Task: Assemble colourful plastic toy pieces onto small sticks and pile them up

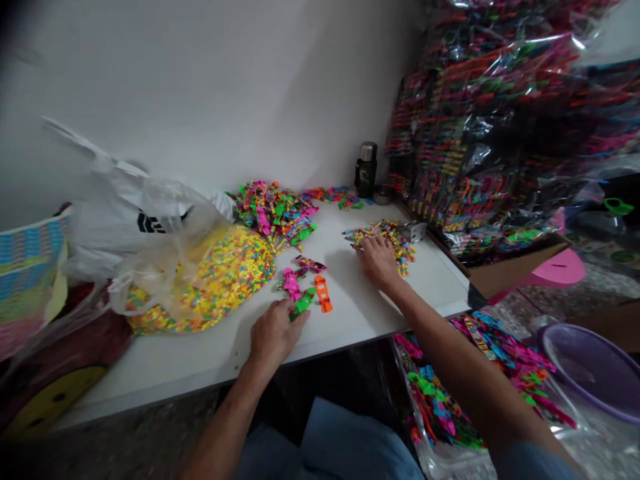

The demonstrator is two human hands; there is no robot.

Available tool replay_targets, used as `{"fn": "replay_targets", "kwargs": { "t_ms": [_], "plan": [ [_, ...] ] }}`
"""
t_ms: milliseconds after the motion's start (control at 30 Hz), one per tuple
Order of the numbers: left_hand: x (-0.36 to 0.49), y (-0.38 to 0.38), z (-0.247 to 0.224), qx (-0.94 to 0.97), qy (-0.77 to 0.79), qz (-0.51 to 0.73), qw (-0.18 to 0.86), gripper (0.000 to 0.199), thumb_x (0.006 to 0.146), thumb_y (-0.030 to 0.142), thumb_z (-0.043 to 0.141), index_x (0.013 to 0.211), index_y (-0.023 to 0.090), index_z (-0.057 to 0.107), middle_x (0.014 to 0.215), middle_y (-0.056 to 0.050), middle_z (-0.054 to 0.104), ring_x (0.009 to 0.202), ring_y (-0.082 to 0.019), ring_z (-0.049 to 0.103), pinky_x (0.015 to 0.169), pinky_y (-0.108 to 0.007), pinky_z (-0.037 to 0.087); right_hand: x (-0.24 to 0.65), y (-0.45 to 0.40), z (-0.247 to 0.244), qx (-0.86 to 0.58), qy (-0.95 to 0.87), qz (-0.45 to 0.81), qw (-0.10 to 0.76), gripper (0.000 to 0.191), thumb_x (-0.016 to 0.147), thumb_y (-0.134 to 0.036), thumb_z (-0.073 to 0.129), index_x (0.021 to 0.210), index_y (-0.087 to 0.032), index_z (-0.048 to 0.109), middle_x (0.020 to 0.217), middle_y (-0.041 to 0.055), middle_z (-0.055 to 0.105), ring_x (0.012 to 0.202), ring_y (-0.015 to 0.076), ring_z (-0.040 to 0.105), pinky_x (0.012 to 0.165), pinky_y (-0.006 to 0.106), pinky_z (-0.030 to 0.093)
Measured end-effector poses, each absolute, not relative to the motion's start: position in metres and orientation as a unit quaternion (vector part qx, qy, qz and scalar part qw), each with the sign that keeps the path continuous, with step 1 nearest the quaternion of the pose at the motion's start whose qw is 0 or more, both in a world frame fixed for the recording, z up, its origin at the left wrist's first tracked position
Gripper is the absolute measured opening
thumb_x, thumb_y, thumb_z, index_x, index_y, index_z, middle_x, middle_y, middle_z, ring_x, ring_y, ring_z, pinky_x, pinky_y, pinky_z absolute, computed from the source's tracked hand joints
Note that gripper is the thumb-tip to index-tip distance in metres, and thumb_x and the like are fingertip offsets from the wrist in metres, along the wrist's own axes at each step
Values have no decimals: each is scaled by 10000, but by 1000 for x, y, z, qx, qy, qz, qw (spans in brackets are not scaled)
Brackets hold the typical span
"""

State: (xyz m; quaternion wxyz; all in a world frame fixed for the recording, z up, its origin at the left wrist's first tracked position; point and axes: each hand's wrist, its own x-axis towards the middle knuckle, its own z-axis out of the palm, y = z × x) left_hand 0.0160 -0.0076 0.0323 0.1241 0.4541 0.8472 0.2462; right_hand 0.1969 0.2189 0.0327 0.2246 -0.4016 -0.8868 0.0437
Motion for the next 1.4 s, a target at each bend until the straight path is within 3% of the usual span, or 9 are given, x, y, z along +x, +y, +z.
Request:
{"fn": "replay_targets", "kwargs": {
  "t_ms": [100, 200, 400, 667, 800, 900, 1067, 1167, 1400],
  "plan": [
    [11, -8, 30, 456, 837, 273, 130, 218, 782, 385, 680, 838, 203, 572, 810, -75, 586, 692, -226, 498, 628, -288, 175, 206, 174, 37, -370, -814, 289, 343, 229, 998, -372, 449, 1056, -160, 513, 977, 93, 628, 892, 201, 577, 833, 339, 423],
    [7, -14, 28, 432, 819, 345, 149, 143, 803, 278, 648, 868, 204, 545, 680, -31, 540, 622, -192, 468, 614, -277, 199, 210, 121, 37, -336, -709, 500, 366, 286, 1007, -458, 423, 1053, -177, 453, 813, 30, 593, 724, 154, 557, 723, 291, 442],
    [23, -38, 38, 362, 671, 532, 368, 351, 848, 398, 649, 1125, 202, 560, 836, -37, 596, 594, -130, 505, 539, -225, 367, 183, 54, 38, -362, -617, 606, 348, 374, 987, -549, 421, 967, -184, 500, 703, -2, 522, 667, 143, 477, 634, 267, 386],
    [43, -69, 68, 355, 552, 520, 546, 435, 851, 463, 666, 1169, 194, 541, 785, -19, 513, 627, -123, 501, 507, -216, 446, 161, 53, 41, -250, -529, 762, 279, 409, 855, -522, 654, 750, -152, 513, 541, -49, 401, 486, 82, 340, 504, 234, 282],
    [42, -73, 81, 221, 388, 546, 709, 574, 830, 673, 577, 1088, 160, 562, 868, -79, 564, 734, -190, 586, 679, -388, 554, 167, 53, 54, -205, -578, 766, 193, 409, 820, -512, 691, 738, -143, 535, 550, -50, 409, 469, 67, 326, 471, 215, 252],
    [46, -63, 83, 116, 364, 574, 724, 515, 857, 662, 548, 897, 149, 546, 720, -33, 519, 545, -130, 506, 559, -325, 521, 165, 53, 65, -169, -638, 738, 141, 391, 871, -525, 626, 829, -142, 560, 637, -14, 524, 538, 90, 451, 520, 215, 321],
    [44, -53, 76, -76, 294, 727, 616, 432, 881, 563, 575, 825, 142, 498, 548, 63, 267, 396, -58, 256, 358, -179, 150, 165, 37, 71, -235, -722, 590, 276, 304, 960, -481, 521, 1001, -180, 534, 782, -13, 527, 735, 121, 488, 707, 245, 397],
    [31, -59, 73, -128, 250, 794, 539, 362, 922, 471, 521, 786, 142, 458, 551, 62, 258, 411, -60, 268, 382, -192, 167, 178, 13, 66, -253, -730, 565, 289, 309, 1034, -433, 368, 905, -183, 496, 762, -11, 460, 723, 117, 440, 689, 242, 375],
    [21, -70, 81, -151, 173, 853, 469, 291, 942, 369, 458, 747, 163, 388, 554, 51, 273, 432, -68, 287, 400, -204, 195, 186, -38, 43, -214, -765, 537, 283, 214, 1023, -328, 424, 1063, -163, 554, 829, 7, 524, 720, 105, 466, 678, 230, 380]
  ]
}}
